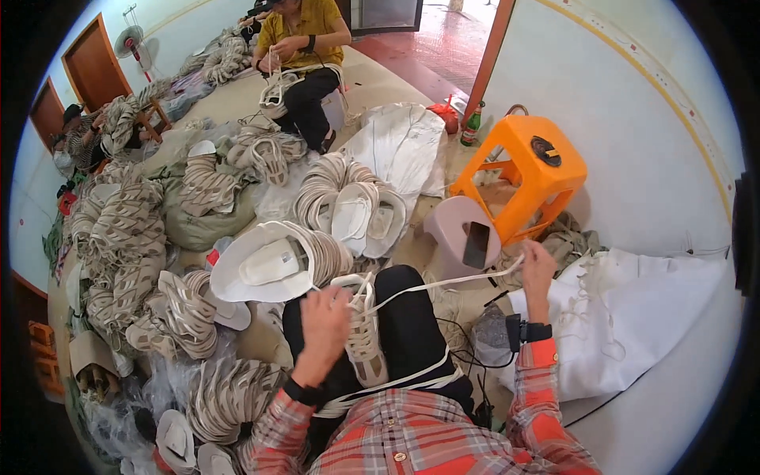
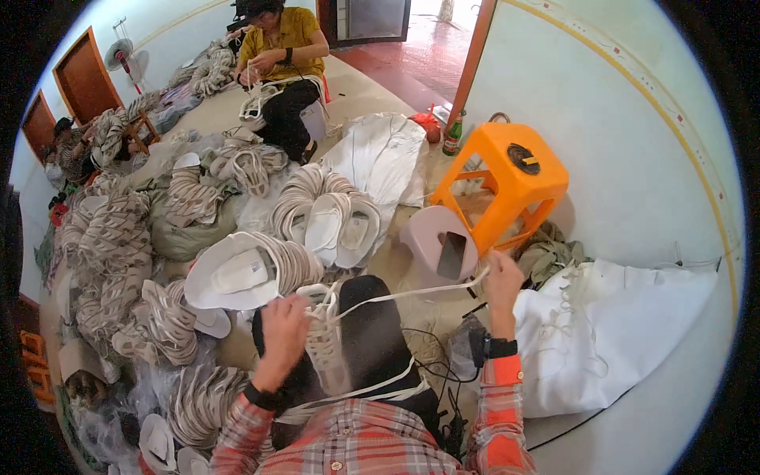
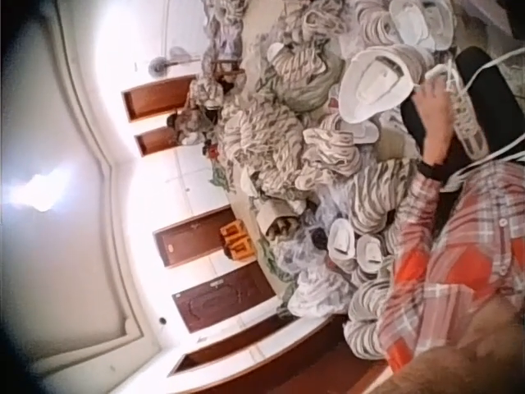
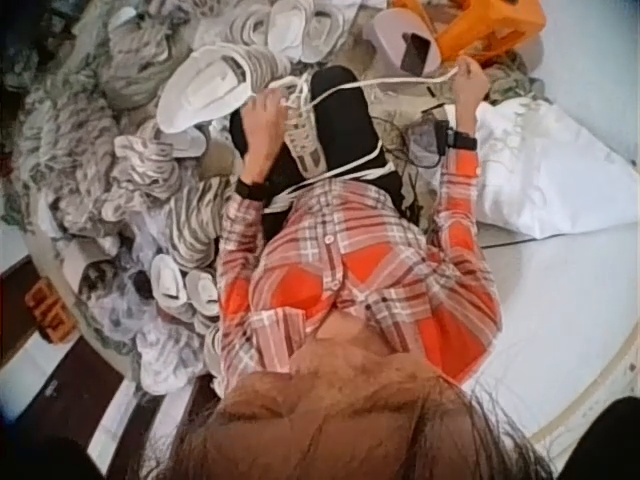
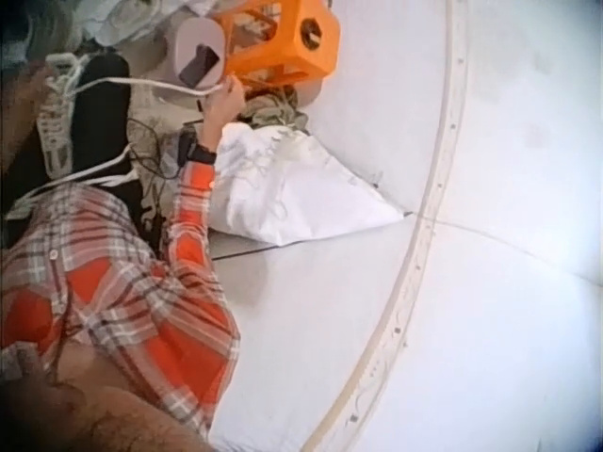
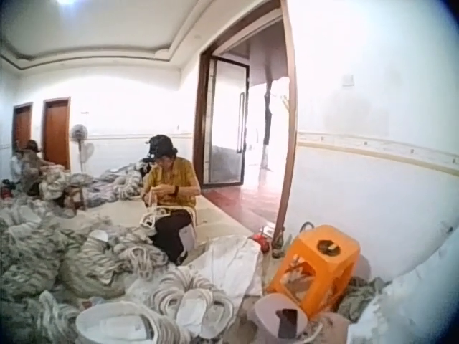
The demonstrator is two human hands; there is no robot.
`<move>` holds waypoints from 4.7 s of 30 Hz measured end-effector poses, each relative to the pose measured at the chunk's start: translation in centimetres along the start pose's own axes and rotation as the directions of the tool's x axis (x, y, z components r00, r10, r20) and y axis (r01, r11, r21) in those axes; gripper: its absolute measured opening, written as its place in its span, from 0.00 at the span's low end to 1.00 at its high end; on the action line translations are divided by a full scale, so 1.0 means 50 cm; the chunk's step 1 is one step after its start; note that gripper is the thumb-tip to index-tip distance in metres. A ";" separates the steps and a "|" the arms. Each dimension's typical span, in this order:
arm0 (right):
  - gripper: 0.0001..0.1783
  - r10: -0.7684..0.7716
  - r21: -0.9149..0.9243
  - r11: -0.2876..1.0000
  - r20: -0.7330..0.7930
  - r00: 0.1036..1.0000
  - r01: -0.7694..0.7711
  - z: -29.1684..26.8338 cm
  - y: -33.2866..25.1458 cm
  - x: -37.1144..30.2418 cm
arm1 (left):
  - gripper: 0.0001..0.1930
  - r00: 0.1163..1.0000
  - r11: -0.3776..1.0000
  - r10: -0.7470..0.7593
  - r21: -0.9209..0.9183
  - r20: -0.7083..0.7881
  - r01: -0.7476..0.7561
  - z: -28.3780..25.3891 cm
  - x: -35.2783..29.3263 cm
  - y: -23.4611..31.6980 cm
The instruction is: Lacing or stringing together shoe upper components in a production environment.
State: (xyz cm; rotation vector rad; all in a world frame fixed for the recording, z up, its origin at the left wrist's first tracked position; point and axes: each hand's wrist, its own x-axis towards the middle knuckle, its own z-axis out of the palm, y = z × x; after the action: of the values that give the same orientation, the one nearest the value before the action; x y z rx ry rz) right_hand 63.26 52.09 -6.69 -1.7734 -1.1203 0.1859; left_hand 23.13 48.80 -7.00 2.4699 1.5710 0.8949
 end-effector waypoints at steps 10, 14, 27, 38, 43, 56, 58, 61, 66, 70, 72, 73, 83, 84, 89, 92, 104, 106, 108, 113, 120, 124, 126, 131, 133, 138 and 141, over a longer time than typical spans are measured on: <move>0.08 -0.476 0.380 0.874 0.547 0.688 0.303 0.277 -0.210 -0.247 | 0.08 0.878 0.786 -0.311 -0.421 0.365 0.453 -0.046 -0.060 -0.090; 0.03 -0.387 0.174 0.845 0.851 0.354 0.506 0.297 -0.175 -0.290 | 0.07 0.853 0.815 -0.443 -0.272 0.276 0.511 -0.019 -0.128 -0.120; 0.06 -0.475 0.167 0.801 0.763 0.439 0.575 0.292 -0.205 -0.323 | 0.05 0.968 0.977 -0.175 -0.091 0.181 0.194 0.083 -0.015 -0.053; 0.06 -0.385 0.250 0.915 0.772 0.506 0.315 0.301 -0.200 -0.317 | 0.07 0.973 0.979 0.069 -0.203 0.221 -0.023 0.101 -0.002 -0.074; 0.07 -0.489 0.296 0.868 0.654 0.577 0.399 0.278 -0.194 -0.335 | 0.03 0.940 0.982 0.186 -0.036 0.286 -0.183 0.043 0.036 -0.073; 0.14 -0.228 0.032 0.931 0.830 0.509 0.365 0.257 -0.232 -0.266 | 0.09 0.572 -0.399 -0.167 -0.585 0.803 0.706 -0.001 0.010 -0.134; 0.14 -0.204 0.007 0.927 0.848 0.490 0.374 0.260 -0.229 -0.255 | 0.07 0.618 -0.634 -0.162 -0.562 0.769 0.532 -0.029 0.012 -0.123; 0.12 -0.127 0.047 0.972 0.929 0.347 0.229 0.234 -0.232 -0.234 | 0.06 0.723 -0.809 -0.165 -0.511 0.671 0.290 -0.065 -0.011 -0.142; 0.09 -0.648 0.547 0.738 0.739 0.186 0.396 0.190 -0.231 -0.243 | 0.04 0.717 -0.801 -0.404 -0.598 0.569 0.024 -0.179 -0.048 -0.163; 0.07 -0.605 0.566 0.777 0.792 0.079 0.274 0.197 -0.219 -0.232 | 0.05 0.712 -0.729 -0.471 -0.685 0.521 0.019 -0.210 -0.069 -0.167; 0.08 -0.552 0.527 0.825 0.829 0.090 0.206 0.200 -0.216 -0.231 | 0.05 0.736 -0.665 -0.469 -0.744 0.488 0.069 -0.217 -0.076 -0.166; 0.09 -0.467 0.450 0.882 0.876 0.124 0.143 0.199 -0.217 -0.231 | 0.05 0.741 -0.637 -0.462 -0.763 0.487 0.104 -0.220 -0.076 -0.163; 0.11 -0.302 0.299 0.953 0.931 0.203 0.047 0.213 -0.202 -0.253 | 0.04 0.665 -0.794 -0.543 -0.570 0.512 -0.210 -0.232 -0.134 -0.143; 0.11 -0.301 0.298 0.953 0.931 0.204 0.046 0.214 -0.199 -0.253 | 0.04 0.665 -0.795 -0.543 -0.570 0.513 -0.209 -0.232 -0.143 -0.140; 0.11 -0.438 0.425 0.899 0.880 0.186 0.109 0.221 -0.189 -0.259 | 0.05 0.657 -0.765 -0.538 -0.634 0.528 -0.117 -0.244 -0.147 -0.127; 0.12 -0.399 0.386 0.912 0.913 0.086 0.138 0.210 -0.228 -0.259 | 0.06 0.794 -0.490 -0.440 -0.853 0.419 0.179 -0.277 -0.116 -0.093; 0.08 -0.715 0.555 0.647 0.680 0.162 0.524 0.197 -0.241 -0.324 | 0.18 0.863 0.987 -0.141 0.005 0.486 0.159 0.090 0.077 -0.120; 0.07 -0.623 0.438 0.662 0.773 0.121 0.608 0.185 -0.233 -0.319 | 0.20 0.851 0.981 -0.191 0.069 0.490 0.180 0.149 0.067 -0.109; 0.07 -0.628 0.426 0.657 0.766 0.139 0.622 0.173 -0.249 -0.315 | 0.16 0.835 0.984 -0.166 0.141 0.525 0.107 0.164 0.060 -0.112; 0.07 -0.708 0.488 0.706 0.508 0.491 0.513 0.178 -0.353 -0.260 | 0.12 0.880 0.598 -0.264 -0.649 0.395 0.471 0.098 0.051 -0.103; 0.04 -0.570 0.556 0.801 0.595 0.567 0.222 0.217 -0.420 -0.189 | 0.10 0.952 0.694 -0.158 -0.657 0.260 0.295 -0.010 0.058 -0.044; 0.07 -0.435 0.465 0.879 0.688 0.580 0.107 0.190 -0.423 -0.193 | 0.09 0.921 0.988 0.057 -0.153 0.386 0.003 0.042 0.016 -0.096; 0.07 -0.386 0.467 0.884 0.706 0.594 0.019 0.175 -0.404 -0.188 | 0.08 0.915 0.987 0.115 -0.153 0.386 -0.059 0.058 0.027 -0.083; 0.08 -0.210 0.415 0.877 0.784 0.584 -0.242 0.148 -0.435 -0.182 | 0.09 0.906 0.653 -0.266 -0.630 0.329 0.420 0.051 0.018 -0.073; 0.08 -0.250 0.390 0.903 0.816 0.521 -0.178 0.158 -0.453 -0.179 | 0.11 0.929 0.571 -0.275 -0.735 0.249 0.366 -0.001 0.035 -0.049; 0.07 -0.417 0.500 0.864 0.770 0.484 -0.051 0.191 -0.489 -0.203 | 0.14 0.941 0.514 -0.333 -0.825 0.060 0.235 -0.136 0.067 0.038; 0.07 -0.647 0.603 0.751 0.591 0.482 0.268 0.209 -0.481 -0.203 | 0.14 0.949 0.612 -0.316 -0.767 -0.016 0.191 -0.150 0.052 0.044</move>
State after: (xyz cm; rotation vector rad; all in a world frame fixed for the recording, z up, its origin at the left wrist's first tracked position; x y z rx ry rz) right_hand 37.15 53.26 3.70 -0.8596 -1.9783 0.8703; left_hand 21.85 48.22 1.08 1.5612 1.1631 1.3566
